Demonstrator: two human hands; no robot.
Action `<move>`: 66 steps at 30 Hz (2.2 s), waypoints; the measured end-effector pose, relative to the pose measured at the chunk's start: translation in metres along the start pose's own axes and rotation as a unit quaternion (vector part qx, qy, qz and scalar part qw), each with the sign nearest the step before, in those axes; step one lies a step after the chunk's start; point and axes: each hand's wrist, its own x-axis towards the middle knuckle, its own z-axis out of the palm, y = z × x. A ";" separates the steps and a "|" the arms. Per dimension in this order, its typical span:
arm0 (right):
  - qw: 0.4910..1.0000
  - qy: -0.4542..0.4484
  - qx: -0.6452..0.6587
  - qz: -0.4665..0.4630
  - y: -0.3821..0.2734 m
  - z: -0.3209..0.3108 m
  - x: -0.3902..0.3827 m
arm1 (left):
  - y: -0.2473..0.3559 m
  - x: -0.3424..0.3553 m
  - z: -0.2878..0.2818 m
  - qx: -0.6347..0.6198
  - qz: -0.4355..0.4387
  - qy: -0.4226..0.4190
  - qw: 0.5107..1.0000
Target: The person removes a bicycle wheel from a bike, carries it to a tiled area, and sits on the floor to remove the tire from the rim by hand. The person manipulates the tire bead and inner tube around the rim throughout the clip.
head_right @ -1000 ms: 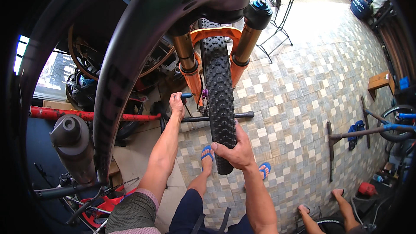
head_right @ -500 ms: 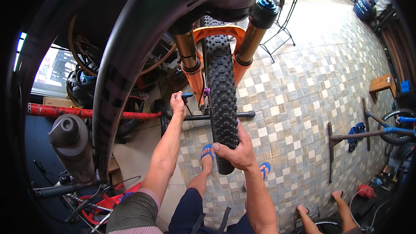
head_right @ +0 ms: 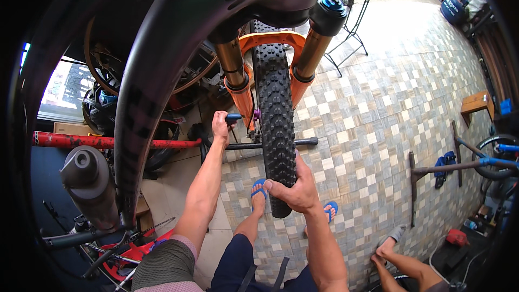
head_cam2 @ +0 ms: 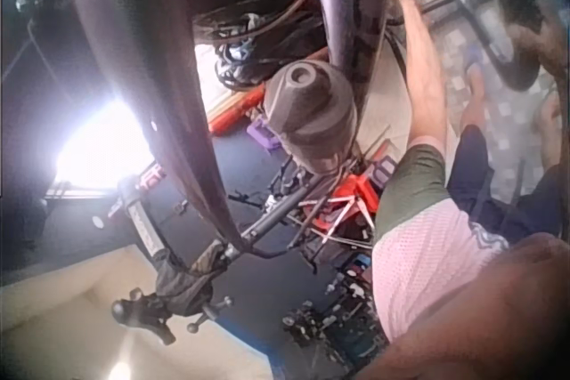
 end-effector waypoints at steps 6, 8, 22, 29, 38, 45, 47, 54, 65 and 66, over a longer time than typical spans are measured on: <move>0.999 -0.006 0.033 -0.002 -0.005 0.019 -0.001 | 0.005 0.003 -0.020 0.001 0.012 -0.021 1.000; 0.999 0.003 0.035 -0.004 -0.005 0.025 -0.002 | 0.000 0.006 -0.016 -0.003 -0.057 -0.031 0.998; 0.999 0.035 0.020 -0.021 0.002 0.027 0.000 | -0.002 -0.042 0.038 0.252 0.081 -0.026 0.964; 0.999 0.031 0.004 -0.035 0.008 0.027 0.000 | 0.002 -0.038 0.030 0.367 0.052 -0.030 0.928; 0.994 0.034 -0.064 -0.078 0.026 0.038 -0.006 | -0.005 -0.008 -0.008 0.362 -0.026 -0.037 0.931; 0.988 0.097 -0.077 -0.092 0.021 0.062 -0.001 | 0.153 0.019 0.076 0.615 -0.175 -0.425 0.641; 0.995 0.083 -0.049 -0.041 0.012 0.063 -0.002 | 0.179 0.028 0.075 0.603 -0.188 -0.426 0.648; 0.990 0.089 -0.068 -0.086 0.010 0.058 0.002 | 0.184 0.044 0.017 0.135 -0.146 -0.265 0.943; 0.998 0.050 -0.029 -0.015 0.006 0.036 0.005 | 0.078 -0.006 -0.029 0.147 -0.274 -0.293 0.904; 0.998 0.057 -0.032 -0.023 0.006 0.036 0.005 | 0.088 -0.008 -0.034 0.124 -0.241 -0.322 0.907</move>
